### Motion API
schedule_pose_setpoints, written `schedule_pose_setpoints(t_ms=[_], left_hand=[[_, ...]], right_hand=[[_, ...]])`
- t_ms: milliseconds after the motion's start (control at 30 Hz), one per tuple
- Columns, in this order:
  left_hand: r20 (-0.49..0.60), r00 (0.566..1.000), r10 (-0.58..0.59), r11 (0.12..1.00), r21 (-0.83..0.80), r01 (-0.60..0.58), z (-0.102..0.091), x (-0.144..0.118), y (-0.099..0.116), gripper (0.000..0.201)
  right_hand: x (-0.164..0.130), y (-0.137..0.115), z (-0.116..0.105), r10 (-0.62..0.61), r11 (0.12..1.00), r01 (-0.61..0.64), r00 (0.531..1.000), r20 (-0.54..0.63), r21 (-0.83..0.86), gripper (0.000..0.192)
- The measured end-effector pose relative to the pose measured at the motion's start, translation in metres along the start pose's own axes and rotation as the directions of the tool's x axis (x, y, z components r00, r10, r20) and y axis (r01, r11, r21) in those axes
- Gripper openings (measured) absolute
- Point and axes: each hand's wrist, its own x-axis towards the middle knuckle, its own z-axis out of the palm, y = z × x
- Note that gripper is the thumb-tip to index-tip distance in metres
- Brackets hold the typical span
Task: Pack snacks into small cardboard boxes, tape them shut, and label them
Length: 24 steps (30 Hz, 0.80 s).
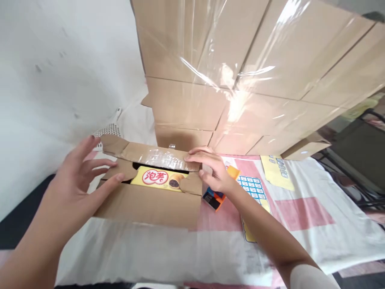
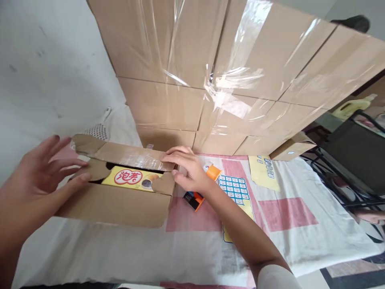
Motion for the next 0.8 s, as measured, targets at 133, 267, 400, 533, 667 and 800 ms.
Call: schedule_pose_setpoints(t_ms=[133,267,400,533,667,800], left_hand=[[-0.014,0.982,-0.188,0.982,0.027,0.188,0.004,0.006,0.0,0.095],[0.076,0.968,-0.239,0.966,-0.085,0.245,0.007,0.007,-0.005,0.106],[0.13,0.978,-0.164,0.979,-0.104,0.178,0.005,0.004,-0.007,0.106],[0.211,0.977,-0.033,0.996,0.085,0.016,-0.003,0.006,-0.006,0.065],[0.235,0.961,0.145,0.951,0.236,-0.202,-0.008,0.008,-0.007,0.039],[0.277,0.937,0.213,0.913,0.285,-0.292,-0.014,0.008,-0.016,0.048]], right_hand=[[0.004,-0.009,0.003,0.143,0.985,-0.144,0.99,0.015,0.094,0.041],[0.009,-0.01,0.008,0.391,0.907,-0.383,0.92,-0.016,0.175,0.036],[0.009,0.004,0.015,0.66,0.729,-0.571,0.733,-0.165,0.379,0.035],[0.006,0.007,0.016,0.639,0.745,-0.532,0.742,-0.203,0.402,0.042],[0.007,-0.004,0.001,0.333,0.889,-0.348,0.937,0.103,0.298,0.035],[0.006,-0.005,-0.008,0.269,0.908,-0.332,0.929,0.252,0.254,0.026]])
